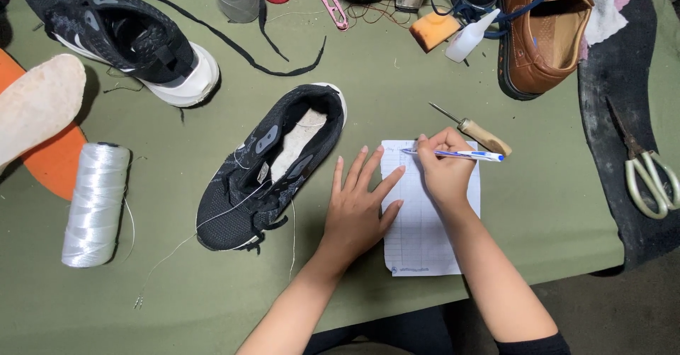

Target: Writing notes or order details on a piece of paper using a pen at a shoe repair workbench.

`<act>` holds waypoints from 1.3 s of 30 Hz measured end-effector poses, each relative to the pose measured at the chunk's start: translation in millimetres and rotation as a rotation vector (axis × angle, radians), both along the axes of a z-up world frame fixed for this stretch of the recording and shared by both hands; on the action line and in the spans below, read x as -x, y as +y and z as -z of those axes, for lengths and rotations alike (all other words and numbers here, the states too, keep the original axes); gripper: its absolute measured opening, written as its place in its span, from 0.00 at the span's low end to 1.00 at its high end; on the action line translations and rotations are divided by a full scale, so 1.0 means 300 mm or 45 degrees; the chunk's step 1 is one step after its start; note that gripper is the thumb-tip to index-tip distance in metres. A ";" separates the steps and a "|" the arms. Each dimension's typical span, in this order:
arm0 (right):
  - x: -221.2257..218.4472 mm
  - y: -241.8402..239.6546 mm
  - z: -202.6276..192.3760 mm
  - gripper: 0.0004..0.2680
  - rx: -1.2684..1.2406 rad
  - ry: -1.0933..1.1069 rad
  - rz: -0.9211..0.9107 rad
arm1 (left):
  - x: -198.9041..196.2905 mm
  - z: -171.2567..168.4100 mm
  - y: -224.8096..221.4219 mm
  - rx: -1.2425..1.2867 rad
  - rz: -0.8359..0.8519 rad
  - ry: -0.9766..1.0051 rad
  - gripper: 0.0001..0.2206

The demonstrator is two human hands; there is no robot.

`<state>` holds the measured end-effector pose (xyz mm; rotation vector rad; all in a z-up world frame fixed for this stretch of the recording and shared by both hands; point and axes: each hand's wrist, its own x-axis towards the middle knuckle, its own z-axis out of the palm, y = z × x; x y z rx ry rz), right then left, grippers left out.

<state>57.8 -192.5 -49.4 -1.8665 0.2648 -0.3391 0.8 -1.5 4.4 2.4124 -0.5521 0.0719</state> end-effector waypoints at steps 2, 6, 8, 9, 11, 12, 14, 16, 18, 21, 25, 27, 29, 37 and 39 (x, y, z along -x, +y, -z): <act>-0.012 -0.005 0.010 0.09 -0.054 -0.027 0.019 | -0.001 -0.001 0.002 0.007 0.000 -0.005 0.23; -0.031 0.036 -0.020 0.08 -0.086 -0.008 -0.018 | 0.002 0.007 -0.001 0.009 -0.010 -0.012 0.22; -0.032 0.067 -0.036 0.08 -0.067 0.006 -0.050 | 0.006 0.009 0.000 0.021 -0.022 -0.017 0.22; -0.033 0.082 -0.041 0.08 -0.040 0.015 -0.065 | 0.005 0.010 0.002 0.030 -0.031 -0.021 0.21; -0.037 0.096 -0.039 0.08 -0.014 0.021 -0.085 | 0.001 0.007 0.006 0.037 -0.045 -0.027 0.20; -0.040 0.093 -0.032 0.08 0.016 0.015 -0.090 | -0.002 0.005 0.007 0.046 -0.040 -0.023 0.20; -0.035 0.083 -0.017 0.08 0.049 0.016 -0.091 | 0.002 0.006 0.005 0.058 -0.032 -0.012 0.20; -0.037 0.079 -0.008 0.08 0.070 0.016 -0.097 | 0.000 0.003 0.005 0.049 -0.035 -0.016 0.21; -0.040 0.080 -0.007 0.08 0.074 0.024 -0.104 | 0.000 0.009 0.006 0.046 -0.029 -0.005 0.20; -0.042 0.084 -0.029 0.08 0.079 0.038 -0.131 | -0.001 0.015 0.007 0.039 -0.026 -0.007 0.20; -0.043 0.066 -0.003 0.08 0.032 0.031 -0.143 | 0.002 0.016 0.006 0.020 -0.025 -0.034 0.21; -0.048 0.035 0.019 0.08 -0.095 -0.003 -0.070 | 0.002 0.012 0.006 0.021 -0.019 -0.032 0.21; -0.049 0.000 0.008 0.08 -0.223 -0.038 0.002 | 0.003 0.011 0.007 0.021 -0.015 -0.030 0.22; 0.119 -0.256 -0.145 0.11 -0.604 -0.121 0.393 | 0.010 0.006 0.017 -0.028 -0.007 -0.189 0.21; 0.189 -0.292 -0.136 0.09 -0.560 -0.068 0.454 | 0.013 0.001 0.020 -0.009 0.006 -0.197 0.21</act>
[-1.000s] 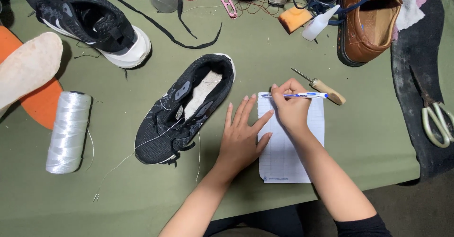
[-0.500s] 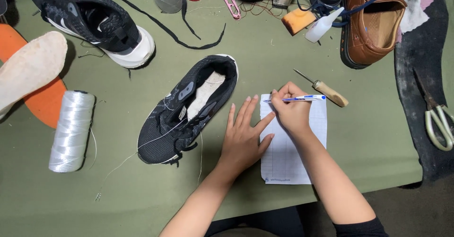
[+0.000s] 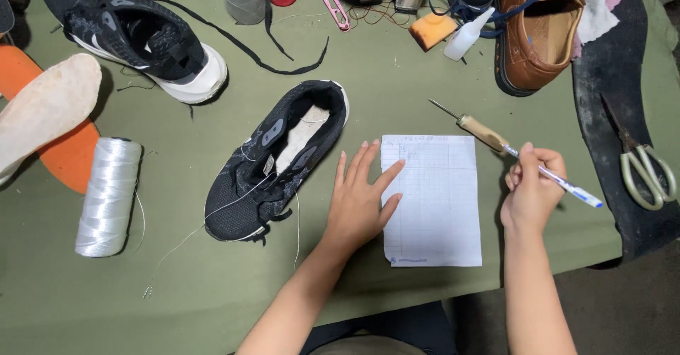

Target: Writing notes or order details on a piece of paper using a pen at a shoe repair workbench.

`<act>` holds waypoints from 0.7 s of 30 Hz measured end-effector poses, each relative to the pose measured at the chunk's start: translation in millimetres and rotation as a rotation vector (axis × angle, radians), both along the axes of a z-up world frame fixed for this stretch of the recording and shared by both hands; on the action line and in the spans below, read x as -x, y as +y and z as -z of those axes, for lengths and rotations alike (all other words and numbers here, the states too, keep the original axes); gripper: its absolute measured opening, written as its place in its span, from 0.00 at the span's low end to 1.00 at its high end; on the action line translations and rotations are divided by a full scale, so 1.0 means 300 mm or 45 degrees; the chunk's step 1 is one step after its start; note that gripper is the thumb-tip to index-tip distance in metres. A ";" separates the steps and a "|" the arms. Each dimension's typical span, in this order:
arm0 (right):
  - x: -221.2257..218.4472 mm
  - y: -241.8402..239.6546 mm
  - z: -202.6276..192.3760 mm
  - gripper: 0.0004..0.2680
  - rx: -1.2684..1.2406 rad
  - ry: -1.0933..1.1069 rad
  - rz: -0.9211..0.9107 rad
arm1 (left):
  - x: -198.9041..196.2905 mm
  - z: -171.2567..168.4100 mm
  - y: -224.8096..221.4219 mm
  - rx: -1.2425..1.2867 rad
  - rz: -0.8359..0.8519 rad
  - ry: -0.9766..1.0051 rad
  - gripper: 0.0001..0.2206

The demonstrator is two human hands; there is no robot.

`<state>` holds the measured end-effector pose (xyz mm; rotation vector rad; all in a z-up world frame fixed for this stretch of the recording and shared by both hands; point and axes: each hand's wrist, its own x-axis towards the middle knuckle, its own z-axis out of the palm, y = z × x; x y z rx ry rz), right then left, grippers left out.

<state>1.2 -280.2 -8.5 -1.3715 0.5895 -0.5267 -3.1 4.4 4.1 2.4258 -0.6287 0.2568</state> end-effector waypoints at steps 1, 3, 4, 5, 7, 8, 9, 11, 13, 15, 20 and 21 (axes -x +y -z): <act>0.035 -0.018 0.005 0.08 0.028 0.075 0.044 | 0.002 -0.002 0.002 0.015 0.011 -0.004 0.21; 0.084 -0.012 0.009 0.06 0.100 0.071 0.020 | 0.003 0.009 0.002 0.019 0.021 -0.026 0.21; 0.109 -0.009 0.012 0.04 0.169 0.068 -0.008 | 0.004 0.014 0.002 0.020 0.027 -0.046 0.22; 0.118 -0.012 0.030 0.04 0.169 0.066 -0.005 | 0.007 0.011 -0.001 0.020 0.030 -0.048 0.22; 0.135 -0.014 0.067 0.04 0.217 0.039 -0.030 | 0.011 0.005 -0.004 0.102 0.016 0.099 0.23; 0.132 -0.009 0.065 0.04 0.216 0.036 -0.027 | 0.017 0.008 -0.005 0.100 0.019 0.096 0.23; 0.128 -0.004 0.062 0.04 0.216 0.021 -0.049 | 0.021 0.011 -0.007 0.105 0.012 0.065 0.23; 0.109 -0.003 0.054 0.04 0.216 0.001 -0.068 | 0.028 0.014 -0.021 0.110 0.009 0.029 0.22; 0.088 -0.007 0.046 0.04 0.275 -0.020 -0.140 | 0.041 0.019 -0.041 0.150 0.027 -0.052 0.21; 0.057 0.003 0.011 0.05 0.319 -0.019 -0.175 | 0.056 -0.016 -0.093 0.141 0.108 -0.039 0.19; -0.028 -0.002 0.042 0.06 0.398 -0.015 -0.283 | 0.090 -0.051 -0.228 -0.046 0.394 0.157 0.22; -0.046 -0.001 0.047 0.07 0.422 -0.009 -0.296 | 0.090 -0.050 -0.247 -0.121 0.444 0.188 0.26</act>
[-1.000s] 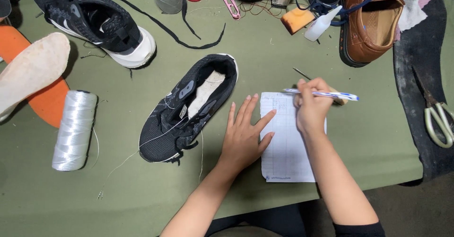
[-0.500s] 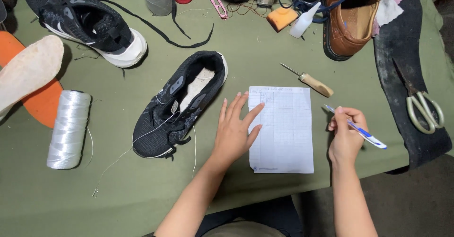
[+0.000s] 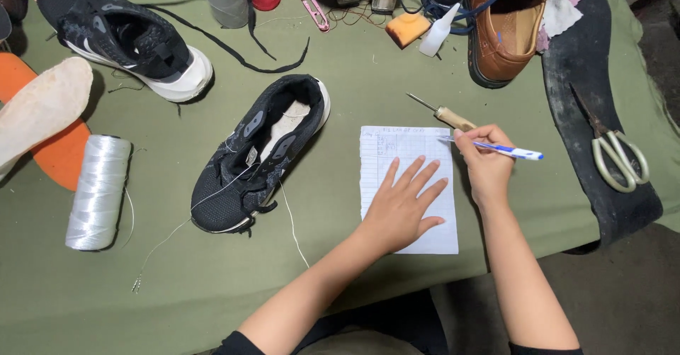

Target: Writing notes or order details on a piece of paper using a pen at a shoe repair workbench.

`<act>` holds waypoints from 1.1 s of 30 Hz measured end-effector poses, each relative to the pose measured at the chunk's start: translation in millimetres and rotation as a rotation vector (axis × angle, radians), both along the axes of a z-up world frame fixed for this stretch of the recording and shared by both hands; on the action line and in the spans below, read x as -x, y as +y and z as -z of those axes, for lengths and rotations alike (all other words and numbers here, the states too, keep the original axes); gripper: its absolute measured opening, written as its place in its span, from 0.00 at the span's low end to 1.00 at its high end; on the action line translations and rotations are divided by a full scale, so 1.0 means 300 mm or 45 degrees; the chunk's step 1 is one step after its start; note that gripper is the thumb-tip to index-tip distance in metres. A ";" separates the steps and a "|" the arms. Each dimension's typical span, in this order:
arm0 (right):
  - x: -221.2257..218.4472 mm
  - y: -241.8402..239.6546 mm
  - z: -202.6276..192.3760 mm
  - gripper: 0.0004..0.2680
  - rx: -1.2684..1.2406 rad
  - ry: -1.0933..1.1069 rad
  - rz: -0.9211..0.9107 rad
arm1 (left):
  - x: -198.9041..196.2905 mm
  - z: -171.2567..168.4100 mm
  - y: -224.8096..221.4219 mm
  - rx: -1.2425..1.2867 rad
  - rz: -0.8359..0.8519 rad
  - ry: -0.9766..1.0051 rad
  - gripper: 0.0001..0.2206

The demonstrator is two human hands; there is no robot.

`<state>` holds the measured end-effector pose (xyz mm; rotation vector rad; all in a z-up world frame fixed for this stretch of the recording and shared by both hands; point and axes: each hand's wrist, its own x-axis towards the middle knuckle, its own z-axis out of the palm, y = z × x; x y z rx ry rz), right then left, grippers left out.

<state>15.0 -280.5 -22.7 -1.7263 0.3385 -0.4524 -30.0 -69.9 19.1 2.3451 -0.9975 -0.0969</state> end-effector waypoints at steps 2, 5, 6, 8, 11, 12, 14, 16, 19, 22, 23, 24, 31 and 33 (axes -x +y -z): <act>-0.034 0.003 0.013 0.08 0.027 0.008 -0.015 | -0.004 0.005 -0.021 -0.074 0.052 0.023 0.30; -0.087 -0.003 0.062 0.08 0.025 0.021 -0.077 | -0.018 0.005 -0.020 -0.174 0.061 0.030 0.32; -0.106 -0.013 0.096 0.08 0.050 0.024 -0.085 | -0.022 -0.002 -0.018 -0.201 0.072 0.037 0.32; -0.118 -0.018 0.121 0.08 0.075 0.034 -0.097 | -0.022 -0.003 -0.017 -0.226 0.080 0.053 0.32; -0.119 0.007 0.088 0.08 0.148 0.043 -0.080 | -0.032 0.013 -0.020 -0.221 0.095 0.047 0.32; -0.117 0.016 0.081 0.09 0.159 0.042 -0.076 | -0.035 0.022 -0.022 -0.217 0.100 0.038 0.32; -0.112 0.022 0.074 0.09 0.171 0.049 -0.070 | -0.034 0.034 -0.028 -0.212 0.108 0.035 0.32; -0.116 0.021 0.077 0.09 0.186 0.049 -0.070 | -0.033 0.042 -0.029 -0.198 0.094 0.013 0.32; -0.111 0.028 0.058 0.09 0.204 0.073 -0.072 | -0.037 0.044 -0.029 -0.179 0.101 0.025 0.31; -0.108 0.039 0.046 0.08 0.207 0.074 -0.074 | -0.037 0.042 -0.027 -0.179 0.101 0.024 0.31; -0.110 0.035 0.054 0.08 0.206 0.072 -0.075 | -0.038 0.041 -0.027 -0.180 0.101 0.023 0.31; -0.112 0.031 0.061 0.08 0.212 0.078 -0.074 | -0.038 0.041 -0.027 -0.172 0.099 0.011 0.31; -0.111 0.024 0.074 0.08 0.249 0.080 -0.080 | -0.032 0.038 -0.029 -0.198 0.087 -0.021 0.31; -0.114 0.014 0.085 0.08 0.245 0.083 -0.090 | -0.032 0.031 -0.027 -0.200 0.093 -0.005 0.31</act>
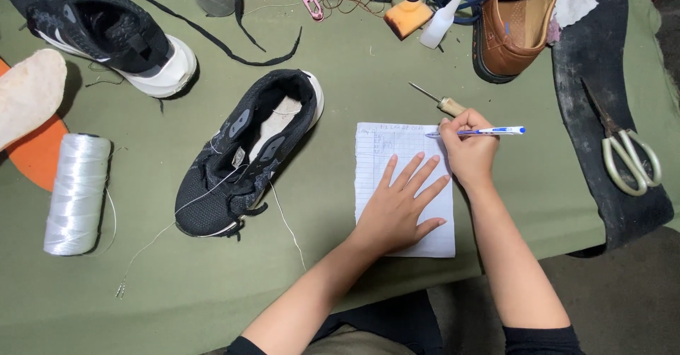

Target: Writing notes or order details on a piece of paper using a pen at a shoe repair workbench.

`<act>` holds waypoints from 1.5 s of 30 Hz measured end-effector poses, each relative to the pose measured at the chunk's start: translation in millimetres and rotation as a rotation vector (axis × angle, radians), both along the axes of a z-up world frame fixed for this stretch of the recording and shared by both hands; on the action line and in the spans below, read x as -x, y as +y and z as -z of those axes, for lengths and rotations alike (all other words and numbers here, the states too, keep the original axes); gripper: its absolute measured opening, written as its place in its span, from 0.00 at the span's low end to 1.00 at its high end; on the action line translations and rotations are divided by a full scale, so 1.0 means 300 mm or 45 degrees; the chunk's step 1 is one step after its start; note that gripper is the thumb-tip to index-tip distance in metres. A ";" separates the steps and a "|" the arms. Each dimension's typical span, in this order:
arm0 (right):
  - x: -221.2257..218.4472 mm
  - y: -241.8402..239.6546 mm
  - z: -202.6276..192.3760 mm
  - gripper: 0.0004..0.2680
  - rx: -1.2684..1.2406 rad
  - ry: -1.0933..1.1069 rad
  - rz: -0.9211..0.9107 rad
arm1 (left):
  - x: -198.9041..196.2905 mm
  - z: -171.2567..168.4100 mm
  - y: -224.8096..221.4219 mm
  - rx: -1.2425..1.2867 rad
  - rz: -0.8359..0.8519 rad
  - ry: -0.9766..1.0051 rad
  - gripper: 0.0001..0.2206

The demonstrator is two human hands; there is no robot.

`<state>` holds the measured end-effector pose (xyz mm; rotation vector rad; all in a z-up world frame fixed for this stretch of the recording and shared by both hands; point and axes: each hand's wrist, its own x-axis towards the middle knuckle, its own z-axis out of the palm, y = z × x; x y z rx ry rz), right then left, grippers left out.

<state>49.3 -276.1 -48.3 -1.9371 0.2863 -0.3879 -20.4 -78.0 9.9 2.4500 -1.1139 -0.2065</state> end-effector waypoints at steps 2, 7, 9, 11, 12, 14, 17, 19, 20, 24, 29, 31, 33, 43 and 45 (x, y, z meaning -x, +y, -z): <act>0.000 0.000 -0.002 0.08 -0.006 0.001 -0.012 | -0.001 -0.003 0.001 -0.004 0.004 0.014 0.31; 0.000 0.000 0.003 0.08 0.008 -0.013 -0.006 | -0.002 -0.002 -0.005 -0.071 0.023 0.021 0.31; 0.004 -0.001 -0.008 0.08 -0.005 -0.001 -0.003 | 0.001 -0.013 -0.005 -0.067 0.018 0.033 0.31; 0.002 0.008 -0.014 0.07 -0.021 0.007 -0.008 | 0.001 -0.015 -0.001 -0.065 0.006 0.041 0.31; 0.004 0.010 -0.016 0.08 -0.010 0.010 0.003 | 0.003 -0.012 -0.002 -0.062 0.001 0.029 0.31; 0.000 0.001 -0.007 0.08 0.001 0.013 0.015 | 0.006 -0.015 -0.005 -0.058 -0.003 0.017 0.31; -0.008 -0.019 0.024 0.07 -0.107 -0.009 -0.011 | 0.013 -0.042 0.004 -0.069 -0.006 0.042 0.30; -0.025 -0.038 0.038 0.07 -0.210 -0.046 0.051 | 0.006 -0.065 0.007 0.000 0.006 0.107 0.30; -0.020 -0.022 0.018 0.07 -0.209 -0.043 0.048 | 0.017 -0.056 0.016 0.001 0.003 0.110 0.30; -0.035 0.077 -0.060 0.07 -0.165 -0.061 -0.039 | 0.007 -0.054 0.076 0.237 -0.148 0.059 0.29; -0.049 0.159 -0.065 0.07 -0.139 -0.021 -0.095 | -0.019 -0.039 0.190 0.241 -0.398 0.001 0.30; -0.036 0.153 -0.038 0.08 -0.082 -0.021 -0.063 | -0.003 0.009 0.217 0.210 -0.458 -0.015 0.32; -0.028 0.164 -0.036 0.08 -0.082 0.001 -0.057 | 0.006 0.014 0.226 0.182 -0.459 -0.036 0.32; -0.039 0.178 -0.046 0.08 -0.037 0.046 -0.038 | -0.007 0.041 0.223 0.179 -0.488 -0.110 0.31; -0.037 0.179 -0.049 0.08 -0.037 0.047 -0.049 | -0.007 0.041 0.221 0.171 -0.490 -0.090 0.31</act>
